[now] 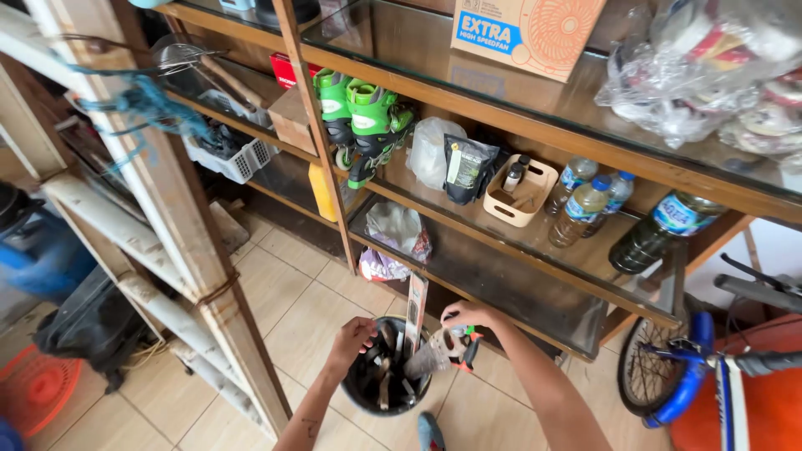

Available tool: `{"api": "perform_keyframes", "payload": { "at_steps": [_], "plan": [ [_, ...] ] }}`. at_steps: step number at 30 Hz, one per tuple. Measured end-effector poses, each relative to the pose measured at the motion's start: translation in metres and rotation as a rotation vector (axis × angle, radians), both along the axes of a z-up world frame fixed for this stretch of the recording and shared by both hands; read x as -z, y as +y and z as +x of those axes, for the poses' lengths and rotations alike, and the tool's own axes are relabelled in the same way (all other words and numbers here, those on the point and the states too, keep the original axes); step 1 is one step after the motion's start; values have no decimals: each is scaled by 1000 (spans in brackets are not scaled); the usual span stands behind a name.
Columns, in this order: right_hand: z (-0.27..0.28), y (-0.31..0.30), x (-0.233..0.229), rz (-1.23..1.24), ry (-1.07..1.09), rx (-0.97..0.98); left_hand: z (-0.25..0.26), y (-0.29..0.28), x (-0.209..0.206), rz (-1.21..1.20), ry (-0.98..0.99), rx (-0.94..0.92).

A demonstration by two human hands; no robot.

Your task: Moving and organizing various tools and objects in a storage or garage area, including shifting a ladder and placing items into a bucket.

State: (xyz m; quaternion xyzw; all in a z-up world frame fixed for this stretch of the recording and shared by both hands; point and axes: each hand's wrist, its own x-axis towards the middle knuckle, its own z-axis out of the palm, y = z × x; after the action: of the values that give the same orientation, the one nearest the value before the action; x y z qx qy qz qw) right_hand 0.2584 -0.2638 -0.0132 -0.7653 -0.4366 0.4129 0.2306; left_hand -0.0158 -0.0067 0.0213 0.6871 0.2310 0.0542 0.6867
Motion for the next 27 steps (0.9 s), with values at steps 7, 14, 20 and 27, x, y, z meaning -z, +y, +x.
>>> {"api": "perform_keyframes", "payload": {
  "at_steps": [7, 14, 20, 27],
  "plan": [
    [-48, -25, -118, 163, 53, -74, -46, -24, -53, -11, -16, 72],
    [-61, -53, -200, 282, -157, -72, -75, -57, -93, 12, -52, 51],
    [-92, -83, -271, 297, -122, 30, -102, -96, -128, 55, -58, 40],
    [-105, -108, -305, 488, 20, 130, -126, -136, -163, 138, -78, 71]
  ]
}}
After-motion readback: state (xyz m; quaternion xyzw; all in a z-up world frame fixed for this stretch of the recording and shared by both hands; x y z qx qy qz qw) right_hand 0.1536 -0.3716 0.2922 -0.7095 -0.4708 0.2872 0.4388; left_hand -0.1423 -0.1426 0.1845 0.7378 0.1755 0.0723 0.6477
